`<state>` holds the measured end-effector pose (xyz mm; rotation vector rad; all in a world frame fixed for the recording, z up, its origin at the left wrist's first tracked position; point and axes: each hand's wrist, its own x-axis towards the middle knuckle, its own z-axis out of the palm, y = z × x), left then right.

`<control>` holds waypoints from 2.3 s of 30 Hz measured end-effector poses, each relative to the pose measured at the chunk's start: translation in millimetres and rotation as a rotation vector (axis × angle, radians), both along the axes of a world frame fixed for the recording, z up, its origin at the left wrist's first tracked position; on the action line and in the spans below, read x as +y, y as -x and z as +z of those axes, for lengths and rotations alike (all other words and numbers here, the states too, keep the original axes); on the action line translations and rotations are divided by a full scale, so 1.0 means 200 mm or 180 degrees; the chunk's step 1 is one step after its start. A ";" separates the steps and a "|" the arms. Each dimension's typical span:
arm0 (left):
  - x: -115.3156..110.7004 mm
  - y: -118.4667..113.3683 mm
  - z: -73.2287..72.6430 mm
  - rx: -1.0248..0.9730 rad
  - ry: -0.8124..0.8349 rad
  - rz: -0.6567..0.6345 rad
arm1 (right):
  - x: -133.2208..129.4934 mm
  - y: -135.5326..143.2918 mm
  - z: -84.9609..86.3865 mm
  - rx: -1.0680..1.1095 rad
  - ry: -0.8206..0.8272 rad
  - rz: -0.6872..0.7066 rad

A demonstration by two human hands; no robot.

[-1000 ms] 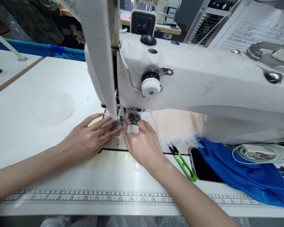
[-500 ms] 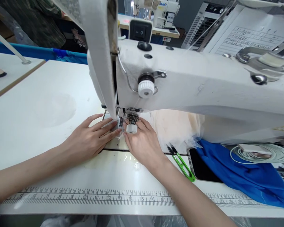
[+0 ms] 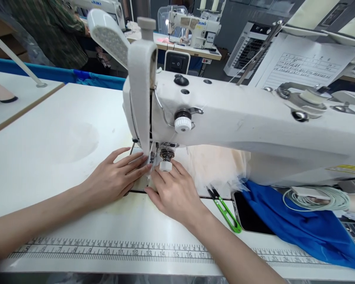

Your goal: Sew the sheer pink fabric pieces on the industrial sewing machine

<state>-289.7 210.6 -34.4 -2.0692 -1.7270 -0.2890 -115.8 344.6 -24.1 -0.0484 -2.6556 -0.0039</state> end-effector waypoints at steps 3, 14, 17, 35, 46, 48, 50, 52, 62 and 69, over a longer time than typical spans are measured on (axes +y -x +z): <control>-0.01 0.00 0.00 -0.0090 -0.0097 -0.0100 | 0.00 0.00 -0.01 0.0083 -0.0142 0.0018; -0.02 0.00 0.00 -0.0259 -0.0230 -0.0313 | 0.01 -0.01 0.00 0.0032 -0.0166 0.0233; -0.02 0.00 0.00 -0.0277 -0.0199 -0.0300 | 0.01 -0.01 0.00 0.0013 -0.0140 0.0239; 0.01 0.02 0.01 -0.0325 -0.0027 -0.0091 | 0.03 0.02 0.01 -0.0020 -0.0222 0.0065; 0.01 0.01 0.02 -0.0280 -0.0136 -0.0030 | 0.04 0.01 0.00 0.0117 -0.0176 0.0105; 0.01 0.02 0.02 -0.0305 -0.0125 -0.0021 | 0.04 0.01 0.00 0.0092 -0.0207 0.0083; 0.02 0.02 0.02 -0.0341 -0.0113 -0.0013 | 0.04 0.01 -0.01 0.0047 -0.0246 0.0059; 0.03 0.03 0.02 -0.0360 -0.0108 0.0008 | 0.04 0.01 -0.01 0.0014 -0.0282 0.0033; 0.06 0.06 0.01 -0.0481 0.0028 0.0178 | 0.07 0.04 -0.03 -0.0041 -0.0454 -0.0214; 0.06 0.06 0.02 -0.0552 0.0127 0.0338 | 0.09 0.02 -0.05 0.0017 -0.0457 -0.0226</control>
